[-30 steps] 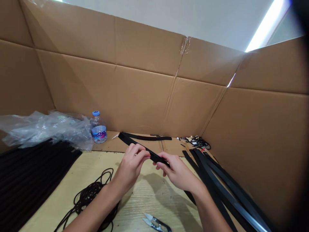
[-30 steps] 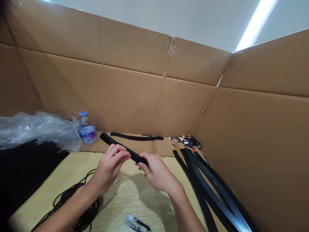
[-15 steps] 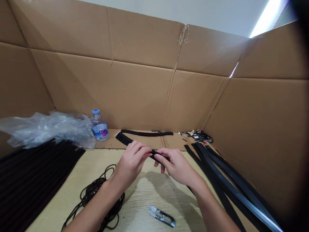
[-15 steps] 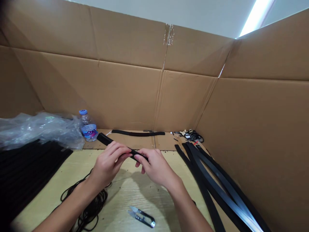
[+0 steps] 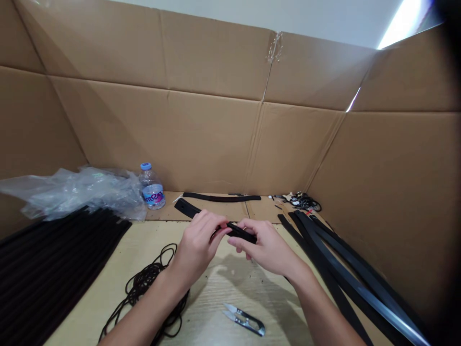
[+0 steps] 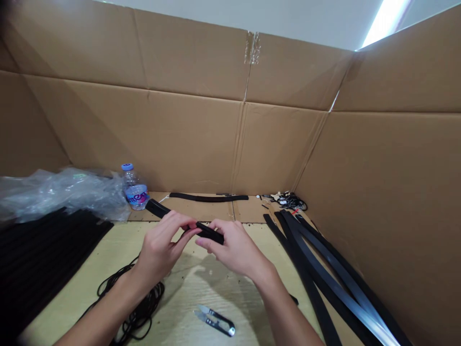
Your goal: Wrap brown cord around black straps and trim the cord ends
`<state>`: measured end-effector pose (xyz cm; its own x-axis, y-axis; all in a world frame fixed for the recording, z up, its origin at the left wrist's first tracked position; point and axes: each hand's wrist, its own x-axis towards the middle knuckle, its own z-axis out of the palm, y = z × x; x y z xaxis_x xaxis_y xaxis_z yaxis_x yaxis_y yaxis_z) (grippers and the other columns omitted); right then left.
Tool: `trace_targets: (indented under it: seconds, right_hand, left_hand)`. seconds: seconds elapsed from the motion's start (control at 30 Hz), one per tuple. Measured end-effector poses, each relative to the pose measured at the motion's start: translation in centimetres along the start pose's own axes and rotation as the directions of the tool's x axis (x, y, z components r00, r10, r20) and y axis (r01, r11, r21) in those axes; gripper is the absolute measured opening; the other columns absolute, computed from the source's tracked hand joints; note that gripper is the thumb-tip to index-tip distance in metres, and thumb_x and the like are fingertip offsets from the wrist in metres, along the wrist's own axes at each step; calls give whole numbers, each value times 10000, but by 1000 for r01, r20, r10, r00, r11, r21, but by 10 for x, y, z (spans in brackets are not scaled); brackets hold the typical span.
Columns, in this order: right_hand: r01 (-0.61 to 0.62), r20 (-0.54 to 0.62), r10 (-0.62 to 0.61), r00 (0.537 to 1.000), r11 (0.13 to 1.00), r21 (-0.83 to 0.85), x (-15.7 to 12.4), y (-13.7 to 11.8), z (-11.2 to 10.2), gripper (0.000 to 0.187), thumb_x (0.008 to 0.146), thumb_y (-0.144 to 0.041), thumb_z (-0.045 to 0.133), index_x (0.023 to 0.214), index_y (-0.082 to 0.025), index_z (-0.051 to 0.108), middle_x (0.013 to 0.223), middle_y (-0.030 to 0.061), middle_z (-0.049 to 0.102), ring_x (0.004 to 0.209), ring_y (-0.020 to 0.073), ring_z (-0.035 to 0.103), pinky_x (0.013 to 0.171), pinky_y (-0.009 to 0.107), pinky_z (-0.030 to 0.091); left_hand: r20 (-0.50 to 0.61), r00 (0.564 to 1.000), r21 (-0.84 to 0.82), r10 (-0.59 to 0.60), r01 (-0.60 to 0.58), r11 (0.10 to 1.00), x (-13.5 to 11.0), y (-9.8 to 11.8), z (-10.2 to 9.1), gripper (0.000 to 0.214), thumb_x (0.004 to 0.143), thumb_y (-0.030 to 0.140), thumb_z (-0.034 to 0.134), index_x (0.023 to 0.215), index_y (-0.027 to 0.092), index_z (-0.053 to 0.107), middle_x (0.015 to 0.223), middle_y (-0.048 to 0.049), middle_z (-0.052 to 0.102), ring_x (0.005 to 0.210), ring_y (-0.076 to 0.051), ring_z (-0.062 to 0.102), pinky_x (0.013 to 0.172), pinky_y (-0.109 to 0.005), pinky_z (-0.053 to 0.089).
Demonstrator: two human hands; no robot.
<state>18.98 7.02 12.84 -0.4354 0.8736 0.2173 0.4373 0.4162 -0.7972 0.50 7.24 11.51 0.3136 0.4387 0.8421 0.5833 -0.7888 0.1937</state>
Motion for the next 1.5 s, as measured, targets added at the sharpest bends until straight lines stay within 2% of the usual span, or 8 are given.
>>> trace_targets:
  seconds: [0.2,0.4,0.67,0.83,0.97,1.07,1.4,1.5]
  right_hand:
    - [39,-14,-39,999,999,-17,1,3,0,335,934,-437,492,732,-197,611,609,-1,653,482,124,573,500,232,404]
    - [37,-28,-38,999,999,-37,1,6,-2,340,955,-379,464,714,-194,616,601,-2,659,465,114,559,529,233,412]
    - [23,-43,-25,999,998,-50,1,2,-3,232,865,-410,607,785,-197,653,656,-1,656,517,132,557,489,237,370]
    - [22,-72,-27,997,997,-71,1,1,-1,289,886,-441,568,761,-194,652,611,0,644,491,129,534,486,235,360]
    - [11,-101,-21,995,995,-95,3,3,1,375,892,-498,539,670,-203,607,574,-4,629,464,125,528,484,232,353]
    - [14,-115,-27,993,994,-113,3,5,1,403,911,-473,519,616,-206,578,558,-9,626,453,120,525,490,230,349]
    - [0,-107,-14,994,991,-135,2,3,1,385,900,-494,528,661,-203,610,563,-7,636,466,124,523,494,235,337]
    - [10,-86,-24,996,987,-160,2,1,0,329,895,-455,552,704,-202,639,579,-11,635,495,127,519,500,242,324]
  left_hand:
    - [10,1000,12,4,-4,1000,-1,0,0,102,871,135,605,937,183,544,781,-15,619,737,-156,544,678,-284,451]
    - [17,999,-4,27,-27,1000,-1,-3,1,92,898,129,546,970,185,552,798,-25,626,737,-157,550,668,-281,465]
    - [22,1000,-13,5,-4,1000,-3,-2,2,119,895,116,542,990,187,548,808,-24,618,748,-156,547,676,-279,470]
    - [22,1000,-15,3,-2,1000,-3,-2,2,110,904,135,539,999,190,546,803,-23,611,744,-157,550,670,-280,469]
    - [33,999,-17,20,-20,1000,-3,-1,1,119,897,115,550,995,181,535,808,-21,608,741,-149,537,670,-271,465]
    - [38,999,-8,28,-27,1000,-3,-1,0,110,894,102,552,974,174,530,803,-18,610,736,-146,530,664,-265,459]
    - [61,997,14,48,-48,999,-2,-2,1,127,905,90,524,997,178,525,807,-23,615,747,-154,538,662,-264,459]
    - [69,995,14,77,-78,997,-4,-4,1,148,903,77,522,1017,170,524,806,-25,614,750,-155,526,665,-265,455]
